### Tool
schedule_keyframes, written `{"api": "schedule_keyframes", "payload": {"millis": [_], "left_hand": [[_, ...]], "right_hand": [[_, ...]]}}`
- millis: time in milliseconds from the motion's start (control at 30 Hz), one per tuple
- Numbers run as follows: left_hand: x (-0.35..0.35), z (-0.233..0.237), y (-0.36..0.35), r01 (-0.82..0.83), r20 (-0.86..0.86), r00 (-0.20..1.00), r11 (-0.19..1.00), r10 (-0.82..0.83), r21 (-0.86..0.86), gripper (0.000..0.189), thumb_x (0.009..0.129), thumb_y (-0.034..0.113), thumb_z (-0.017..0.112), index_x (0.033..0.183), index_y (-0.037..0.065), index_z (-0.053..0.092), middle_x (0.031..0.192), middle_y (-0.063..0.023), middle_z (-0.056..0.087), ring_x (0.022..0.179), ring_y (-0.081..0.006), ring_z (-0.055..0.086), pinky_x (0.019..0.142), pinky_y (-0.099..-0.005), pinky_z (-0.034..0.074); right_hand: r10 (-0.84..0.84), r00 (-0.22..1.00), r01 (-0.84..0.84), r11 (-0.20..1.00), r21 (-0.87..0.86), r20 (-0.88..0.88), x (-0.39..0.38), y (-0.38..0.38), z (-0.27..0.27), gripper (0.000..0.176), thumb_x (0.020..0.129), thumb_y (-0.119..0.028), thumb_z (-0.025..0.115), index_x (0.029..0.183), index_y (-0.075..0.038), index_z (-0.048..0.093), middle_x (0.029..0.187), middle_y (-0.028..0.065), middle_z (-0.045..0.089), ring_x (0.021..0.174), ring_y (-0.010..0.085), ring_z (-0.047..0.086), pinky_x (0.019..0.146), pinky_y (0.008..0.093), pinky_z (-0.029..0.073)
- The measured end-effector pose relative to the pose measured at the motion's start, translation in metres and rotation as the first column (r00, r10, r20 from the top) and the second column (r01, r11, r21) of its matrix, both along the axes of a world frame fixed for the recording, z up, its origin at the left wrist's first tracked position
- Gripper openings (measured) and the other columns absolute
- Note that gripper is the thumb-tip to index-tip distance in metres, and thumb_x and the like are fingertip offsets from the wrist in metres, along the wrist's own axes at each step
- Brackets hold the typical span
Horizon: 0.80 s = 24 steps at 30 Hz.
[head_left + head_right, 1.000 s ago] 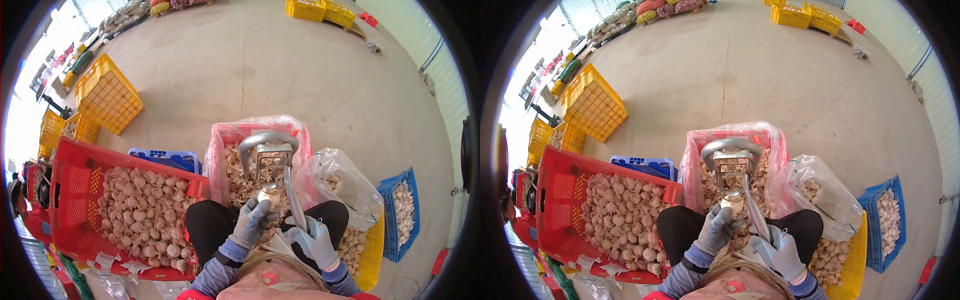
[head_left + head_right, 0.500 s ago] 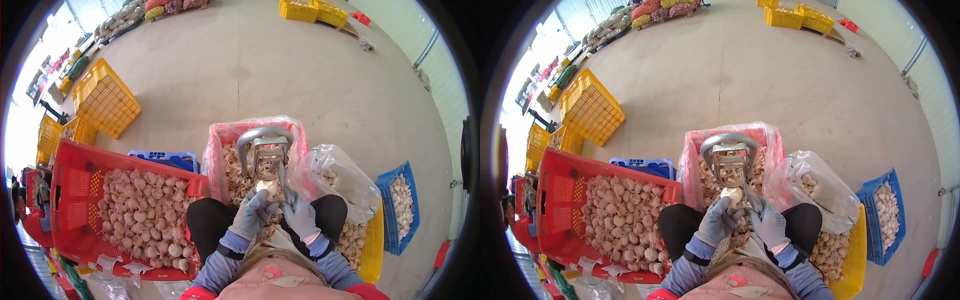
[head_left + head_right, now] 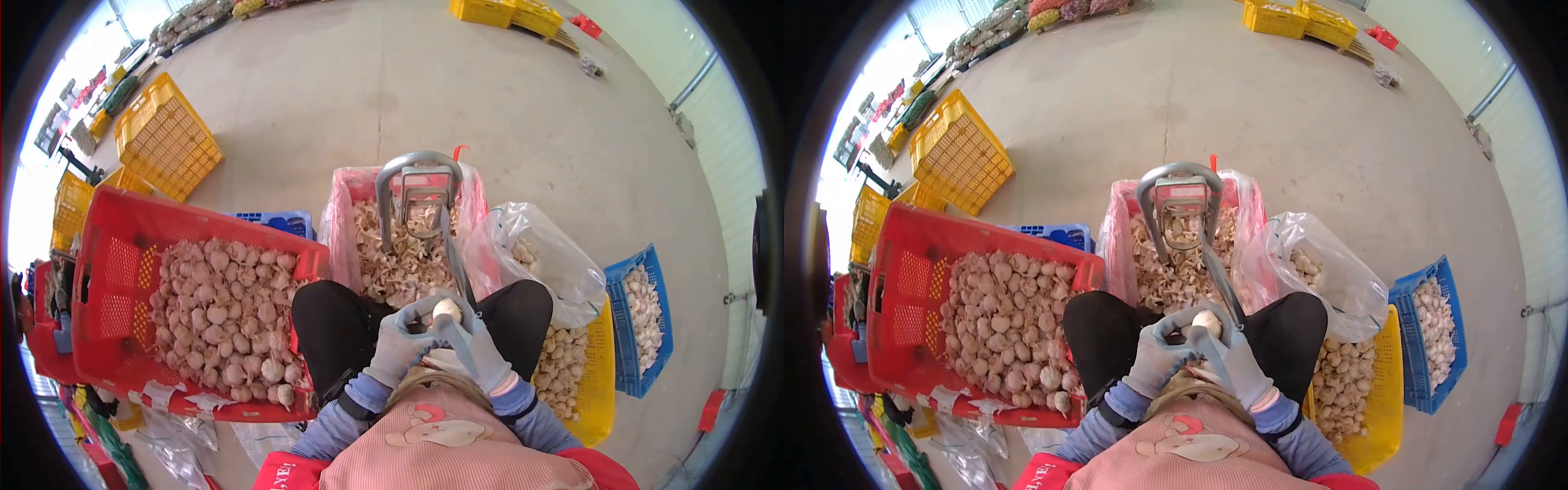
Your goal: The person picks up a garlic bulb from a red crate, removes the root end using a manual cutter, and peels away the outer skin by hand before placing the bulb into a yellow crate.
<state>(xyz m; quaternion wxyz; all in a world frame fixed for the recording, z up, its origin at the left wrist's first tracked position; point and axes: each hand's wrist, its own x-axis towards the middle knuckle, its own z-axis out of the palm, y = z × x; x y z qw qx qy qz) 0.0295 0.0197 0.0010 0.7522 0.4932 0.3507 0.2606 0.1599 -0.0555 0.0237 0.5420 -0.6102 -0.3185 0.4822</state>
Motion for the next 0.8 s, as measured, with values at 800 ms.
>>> {"api": "schedule_keyframes", "payload": {"millis": [800], "left_hand": [[-0.021,0.0,-0.027,0.074,0.125,0.991,0.989,-0.057,-0.132,0.063,0.084,0.015,0.078,0.138,-0.001,0.051,0.118,-0.0072,0.065,0.107,-0.0123,0.061,0.094,-0.0286,0.049]], "right_hand": [[-0.006,0.975,0.046,0.983,-0.176,0.224,-0.008,-0.027,-0.003,0.042,0.102,-0.04,0.048,0.098,-0.002,0.065,0.071,0.004,0.063,0.058,0.0115,0.059,0.051,0.0285,0.046]]}}
